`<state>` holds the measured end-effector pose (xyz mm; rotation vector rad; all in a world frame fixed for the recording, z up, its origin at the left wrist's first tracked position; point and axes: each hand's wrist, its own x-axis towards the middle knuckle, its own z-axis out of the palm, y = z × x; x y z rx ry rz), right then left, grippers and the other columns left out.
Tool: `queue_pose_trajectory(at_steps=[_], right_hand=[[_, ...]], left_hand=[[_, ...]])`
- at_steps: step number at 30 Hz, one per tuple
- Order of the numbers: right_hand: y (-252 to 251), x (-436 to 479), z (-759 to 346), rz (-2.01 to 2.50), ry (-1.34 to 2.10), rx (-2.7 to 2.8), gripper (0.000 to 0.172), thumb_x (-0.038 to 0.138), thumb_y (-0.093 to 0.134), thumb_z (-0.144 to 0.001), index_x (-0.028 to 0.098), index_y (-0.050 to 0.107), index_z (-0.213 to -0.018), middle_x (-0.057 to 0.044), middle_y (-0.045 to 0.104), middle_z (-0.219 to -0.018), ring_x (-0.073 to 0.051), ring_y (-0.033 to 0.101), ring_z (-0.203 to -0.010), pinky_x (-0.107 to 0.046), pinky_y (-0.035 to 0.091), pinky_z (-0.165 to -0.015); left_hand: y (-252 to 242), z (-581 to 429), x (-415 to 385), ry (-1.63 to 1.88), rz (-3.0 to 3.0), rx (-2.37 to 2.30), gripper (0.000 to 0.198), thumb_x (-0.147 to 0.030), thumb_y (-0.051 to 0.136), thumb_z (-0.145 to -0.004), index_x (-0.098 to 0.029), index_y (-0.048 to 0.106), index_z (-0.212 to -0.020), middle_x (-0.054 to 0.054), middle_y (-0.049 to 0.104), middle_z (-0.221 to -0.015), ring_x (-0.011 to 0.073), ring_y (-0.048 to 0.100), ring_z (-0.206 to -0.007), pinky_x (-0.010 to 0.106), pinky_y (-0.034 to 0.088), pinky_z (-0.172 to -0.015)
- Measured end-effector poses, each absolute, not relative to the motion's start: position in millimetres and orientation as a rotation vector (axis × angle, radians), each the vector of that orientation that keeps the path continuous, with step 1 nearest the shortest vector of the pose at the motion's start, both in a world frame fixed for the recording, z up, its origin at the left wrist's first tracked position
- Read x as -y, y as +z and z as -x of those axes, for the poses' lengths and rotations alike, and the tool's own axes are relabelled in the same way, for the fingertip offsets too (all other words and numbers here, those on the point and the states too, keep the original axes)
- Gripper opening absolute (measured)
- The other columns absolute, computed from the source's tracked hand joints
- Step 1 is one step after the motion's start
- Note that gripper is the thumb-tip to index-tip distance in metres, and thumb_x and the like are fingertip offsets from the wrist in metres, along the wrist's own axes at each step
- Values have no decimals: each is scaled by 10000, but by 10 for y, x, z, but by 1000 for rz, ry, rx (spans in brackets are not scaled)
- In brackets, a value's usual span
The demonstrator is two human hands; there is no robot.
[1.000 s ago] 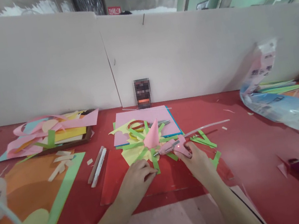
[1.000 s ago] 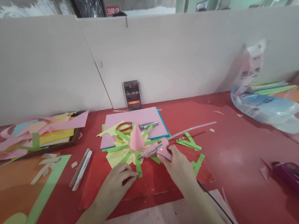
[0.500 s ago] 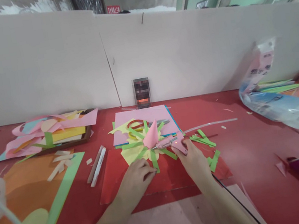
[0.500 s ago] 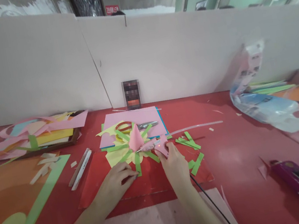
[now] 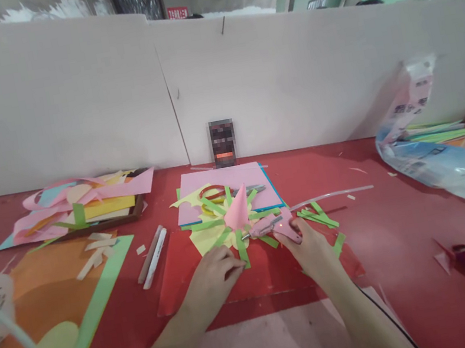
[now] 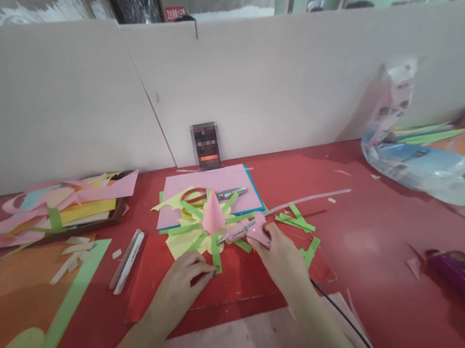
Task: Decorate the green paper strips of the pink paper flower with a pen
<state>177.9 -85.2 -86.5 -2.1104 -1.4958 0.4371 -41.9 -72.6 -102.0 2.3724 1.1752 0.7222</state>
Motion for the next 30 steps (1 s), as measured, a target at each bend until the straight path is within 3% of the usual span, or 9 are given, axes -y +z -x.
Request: queue_pose_trajectory(at_steps=[4, 13, 19, 26, 30], right_hand=[[-865, 855, -1804, 2093, 501, 1508, 284, 501, 487, -774, 229, 496, -857, -36, 627, -793, -222, 595, -722, -257, 339, -551], [-892, 780, -1720, 2108, 396, 1463, 299, 495, 479, -787, 224, 499, -910, -59, 626, -881, -236, 594, -800, -254, 335, -563], [-920, 781, -1800, 2022, 498, 1506, 273, 494, 500, -771, 232, 493, -845, -27, 617, -762, -207, 588, -693, -250, 338, -554], [-915, 748, -1716, 2065, 358, 1465, 309, 501, 479, -785, 227, 486, -927, -63, 630, -926, -236, 593, -826, -258, 339, -571], [-925, 751, -1772, 2013, 469, 1498, 278, 495, 492, -776, 230, 492, -859, -37, 629, -818, -210, 598, -744, -251, 348, -565]], left_hand=[[-1024, 417, 722, 712, -2364, -1173, 180, -224, 515, -867, -217, 679, -793, 13, 559, -750, 150, 526, -745, 267, 442, -671], [-1042, 419, 718, 676, -2350, -1179, 185, -227, 513, -872, -208, 680, -795, 16, 555, -766, 149, 523, -756, 272, 433, -697], [-1020, 419, 721, 663, -2355, -1188, 173, -221, 520, -866, -210, 684, -813, 17, 567, -778, 150, 528, -761, 272, 430, -700], [-1018, 422, 721, 653, -2355, -1193, 173, -215, 518, -867, -210, 685, -821, 17, 568, -778, 152, 532, -766, 270, 431, -703], [-1025, 424, 721, 648, -2365, -1195, 176, -219, 521, -866, -204, 686, -809, 22, 566, -771, 154, 530, -768, 269, 430, -702]])
